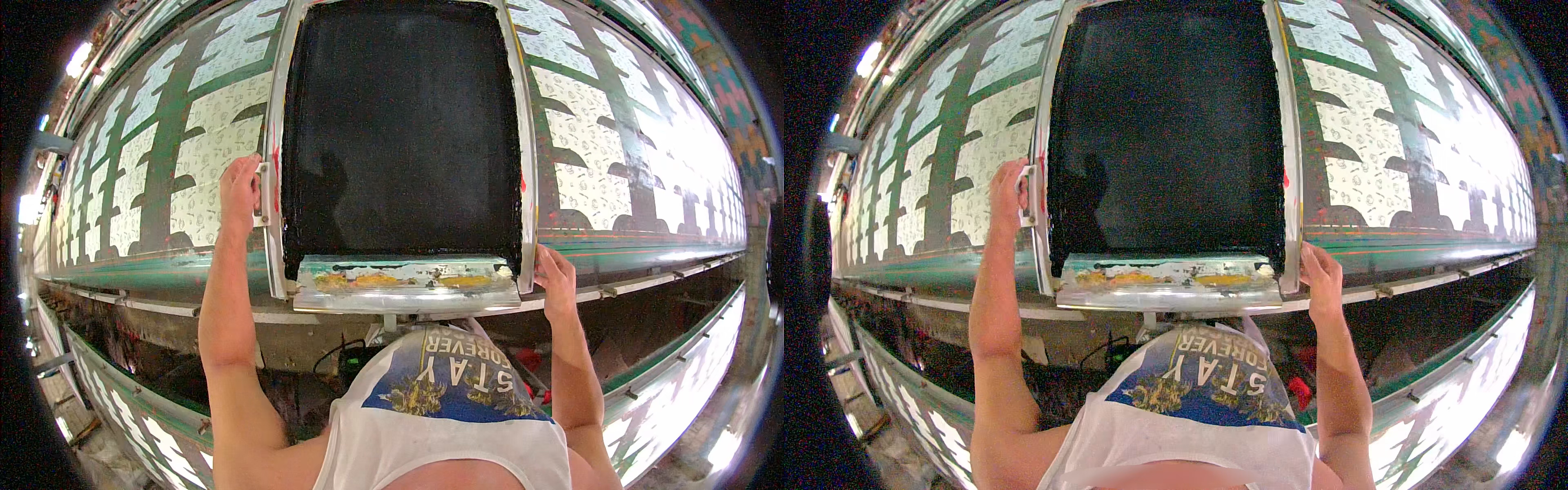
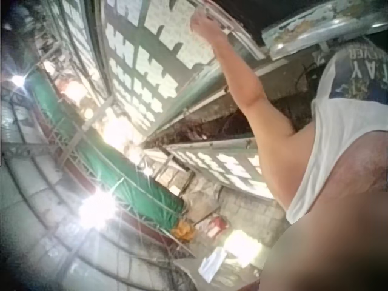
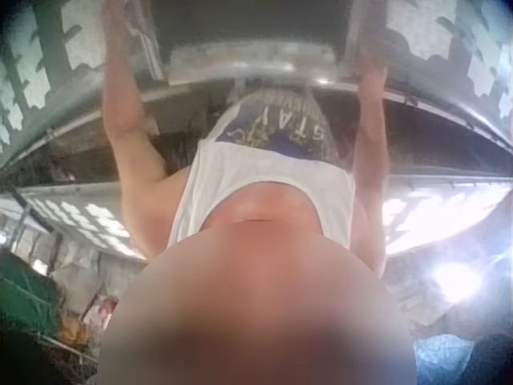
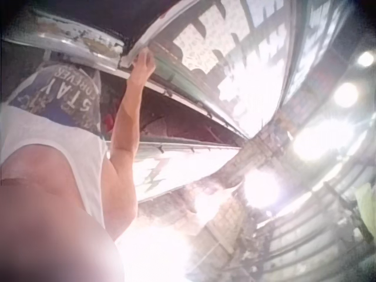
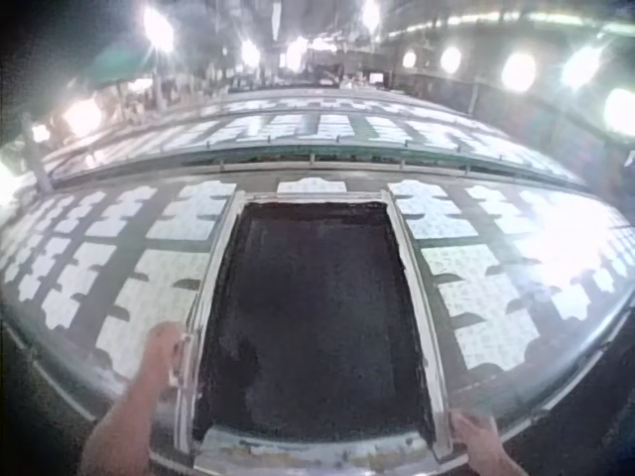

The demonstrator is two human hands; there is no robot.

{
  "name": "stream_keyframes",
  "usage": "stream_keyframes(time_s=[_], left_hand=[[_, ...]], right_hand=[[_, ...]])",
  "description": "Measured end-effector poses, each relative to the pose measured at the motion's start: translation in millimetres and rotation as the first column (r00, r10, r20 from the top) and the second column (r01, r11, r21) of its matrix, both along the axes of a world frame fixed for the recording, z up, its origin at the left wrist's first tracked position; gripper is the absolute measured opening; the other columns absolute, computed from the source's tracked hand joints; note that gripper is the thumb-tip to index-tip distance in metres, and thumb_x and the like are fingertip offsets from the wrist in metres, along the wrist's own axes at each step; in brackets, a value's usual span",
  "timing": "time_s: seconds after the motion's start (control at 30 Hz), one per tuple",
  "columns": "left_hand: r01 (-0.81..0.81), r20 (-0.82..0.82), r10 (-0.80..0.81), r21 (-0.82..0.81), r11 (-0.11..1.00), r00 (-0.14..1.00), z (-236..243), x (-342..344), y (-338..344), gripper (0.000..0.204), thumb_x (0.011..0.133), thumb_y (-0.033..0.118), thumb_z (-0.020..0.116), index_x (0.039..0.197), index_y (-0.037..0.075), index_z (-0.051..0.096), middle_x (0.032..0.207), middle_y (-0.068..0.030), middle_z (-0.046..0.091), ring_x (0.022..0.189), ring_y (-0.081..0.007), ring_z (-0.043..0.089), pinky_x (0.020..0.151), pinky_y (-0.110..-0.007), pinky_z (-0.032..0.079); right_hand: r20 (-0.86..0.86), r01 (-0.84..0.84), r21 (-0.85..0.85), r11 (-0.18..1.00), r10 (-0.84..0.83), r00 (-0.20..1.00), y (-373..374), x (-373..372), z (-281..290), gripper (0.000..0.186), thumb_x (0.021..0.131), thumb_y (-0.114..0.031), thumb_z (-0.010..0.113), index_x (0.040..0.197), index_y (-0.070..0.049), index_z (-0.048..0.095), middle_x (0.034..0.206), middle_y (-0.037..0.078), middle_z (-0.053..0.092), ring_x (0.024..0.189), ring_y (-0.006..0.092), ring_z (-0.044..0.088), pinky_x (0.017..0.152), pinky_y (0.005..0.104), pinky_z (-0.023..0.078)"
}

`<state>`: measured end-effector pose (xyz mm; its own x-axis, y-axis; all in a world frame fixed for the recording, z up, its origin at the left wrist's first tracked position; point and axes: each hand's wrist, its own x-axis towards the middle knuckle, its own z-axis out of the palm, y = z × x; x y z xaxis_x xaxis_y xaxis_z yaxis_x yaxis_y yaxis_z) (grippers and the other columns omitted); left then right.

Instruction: The person uses a squeegee to spread black ink across a screen printing frame placed over a patterned surface. They repeatedly pull the squeegee across the screen to ensure even ink coverage, then lift and reposition the frame to continue the process.

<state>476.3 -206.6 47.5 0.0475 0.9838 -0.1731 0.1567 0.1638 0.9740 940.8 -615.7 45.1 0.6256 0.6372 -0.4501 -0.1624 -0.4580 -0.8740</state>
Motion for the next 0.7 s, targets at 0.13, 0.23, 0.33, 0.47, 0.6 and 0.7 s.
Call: stream_keyframes(time_s=[0.13, 0.23, 0.33, 0.47, 0.6, 0.7], left_hand=[[0.036, -0.038, -0.035, 0.020, 0.999, 0.999, 1, 4, -11, 0.031, 0.105, 0.037, 0.072, 0.110, 0.006, 0.072, 0.069, 0.0046, 0.049, 0.050, -0.0047, 0.040, 0.044, -0.026, 0.031], [0.061, -0.034, -0.060, 0.020, 0.998, 0.998, -1, 7, -16, 0.031, 0.106, 0.036, 0.072, 0.111, 0.005, 0.072, 0.068, 0.0046, 0.049, 0.050, -0.0048, 0.040, 0.044, -0.026, 0.030], [0.031, -0.039, -0.031, 0.013, 0.999, 0.999, -3, 8, -19, 0.030, 0.105, 0.036, 0.072, 0.111, 0.006, 0.073, 0.068, 0.0052, 0.048, 0.051, -0.0046, 0.040, 0.045, -0.026, 0.030], [0.044, -0.080, -0.044, 0.002, 0.999, 0.996, -4, 7, -20, 0.029, 0.105, 0.036, 0.073, 0.111, 0.007, 0.074, 0.068, 0.0060, 0.049, 0.053, -0.0042, 0.041, 0.046, -0.026, 0.029], [0.059, -0.118, -0.057, 0.021, 0.998, 0.991, -7, 7, -18, 0.028, 0.104, 0.036, 0.074, 0.112, 0.009, 0.074, 0.070, 0.0064, 0.051, 0.055, -0.0039, 0.042, 0.047, -0.026, 0.029], [0.086, -0.150, -0.081, 0.027, 0.996, 0.985, -10, 7, -16, 0.028, 0.104, 0.037, 0.074, 0.112, 0.010, 0.075, 0.072, 0.0062, 0.054, 0.055, -0.0040, 0.043, 0.047, -0.026, 0.030]], right_hand=[[0.022, -0.018, 0.004, 1.000, 0.018, 1.000, -8, 5, 2, 0.056, 0.107, -0.048, 0.069, 0.139, -0.002, 0.074, 0.120, 0.004, 0.075, 0.106, 0.0132, 0.066, 0.092, 0.0353, 0.054], [0.048, -0.023, -0.020, 1.000, 0.024, 0.999, -13, 9, 2, 0.057, 0.106, -0.049, 0.070, 0.141, -0.004, 0.073, 0.121, 0.003, 0.075, 0.108, 0.0122, 0.065, 0.091, 0.0355, 0.053], [0.038, -0.015, 0.004, 1.000, 0.014, 0.999, -17, 9, 3, 0.054, 0.106, -0.045, 0.071, 0.142, -0.004, 0.074, 0.117, 0.002, 0.074, 0.104, 0.0109, 0.064, 0.088, 0.0331, 0.051], [0.073, -0.035, -0.028, 0.999, 0.037, 0.997, -15, 10, 3, 0.044, 0.106, -0.029, 0.072, 0.139, -0.001, 0.074, 0.113, 0.002, 0.076, 0.099, 0.0097, 0.064, 0.084, 0.0287, 0.050], [0.176, -0.132, -0.102, 0.986, 0.148, 0.973, -13, 14, 3, 0.041, 0.104, -0.019, 0.072, 0.139, 0.004, 0.072, 0.115, 0.004, 0.078, 0.100, 0.0115, 0.067, 0.090, 0.0300, 0.054], [0.226, -0.170, -0.162, 0.972, 0.204, 0.953, -6, 11, 9, 0.041, 0.103, -0.019, 0.072, 0.135, 0.006, 0.072, 0.118, 0.011, 0.081, 0.101, 0.0219, 0.074, 0.095, 0.0340, 0.056]])
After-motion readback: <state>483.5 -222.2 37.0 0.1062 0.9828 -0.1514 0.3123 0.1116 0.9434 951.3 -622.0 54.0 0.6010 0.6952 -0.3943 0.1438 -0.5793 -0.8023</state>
